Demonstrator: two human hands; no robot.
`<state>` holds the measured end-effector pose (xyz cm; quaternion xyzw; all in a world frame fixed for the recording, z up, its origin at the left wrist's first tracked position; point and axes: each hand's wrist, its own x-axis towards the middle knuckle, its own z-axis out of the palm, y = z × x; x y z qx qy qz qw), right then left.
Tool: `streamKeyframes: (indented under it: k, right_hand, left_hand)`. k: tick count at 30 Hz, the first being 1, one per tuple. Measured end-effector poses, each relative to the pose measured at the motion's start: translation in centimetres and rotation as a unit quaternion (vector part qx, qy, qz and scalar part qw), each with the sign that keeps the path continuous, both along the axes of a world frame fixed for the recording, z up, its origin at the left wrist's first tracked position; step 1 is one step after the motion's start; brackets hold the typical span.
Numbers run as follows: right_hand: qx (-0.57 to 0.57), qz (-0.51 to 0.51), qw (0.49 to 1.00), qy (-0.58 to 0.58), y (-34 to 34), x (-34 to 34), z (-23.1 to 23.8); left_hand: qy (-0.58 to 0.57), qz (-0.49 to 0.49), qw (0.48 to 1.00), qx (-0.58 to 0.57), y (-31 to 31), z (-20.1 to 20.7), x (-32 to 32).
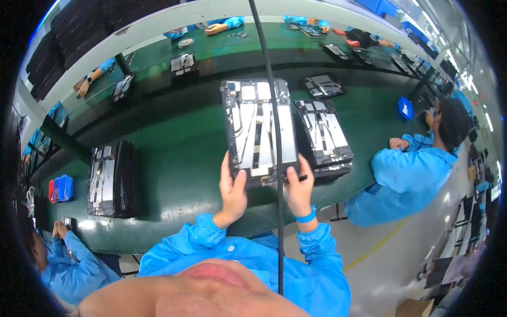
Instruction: The person assembles tablet computers by connecting and routing internal cables and components by hand and with a tool. The person then stacks the assembled tablets and places them onto an overhead rack.
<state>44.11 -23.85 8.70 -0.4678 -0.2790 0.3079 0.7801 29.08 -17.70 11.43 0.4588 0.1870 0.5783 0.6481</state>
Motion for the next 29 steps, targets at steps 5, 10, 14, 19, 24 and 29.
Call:
streamKeyframes:
  k: [5, 10, 14, 19, 24, 29]
  right_hand:
    - [0.004, 0.095, 0.995, 0.024, -0.4, -1.4, 0.8]
    - [0.095, 0.006, 0.993, 0.065, -1.8, -0.9, 3.3]
    - [0.133, -0.055, 0.989, 0.032, -3.1, 4.5, 7.8]
    - [0.176, -0.165, 0.966, -0.096, -1.6, 17.2, 17.6]
    - [0.178, -0.062, 0.976, -0.111, 5.4, 31.2, 28.0]
    - [0.114, 0.023, 0.987, -0.108, 14.1, 45.3, 32.9]
  left_hand:
    - [0.011, -0.023, 1.000, -0.002, 0.6, -0.9, -2.1]
    - [0.057, -0.099, 0.987, 0.111, 1.2, -0.3, -2.6]
    - [0.098, -0.187, 0.974, 0.080, 1.7, -2.3, -4.4]
    - [0.342, -0.121, 0.912, 0.190, 3.6, -7.4, -7.3]
    - [0.406, -0.073, 0.875, 0.254, 3.9, -8.5, -7.7]
    - [0.429, -0.046, 0.839, 0.330, 3.6, -9.1, -7.2]
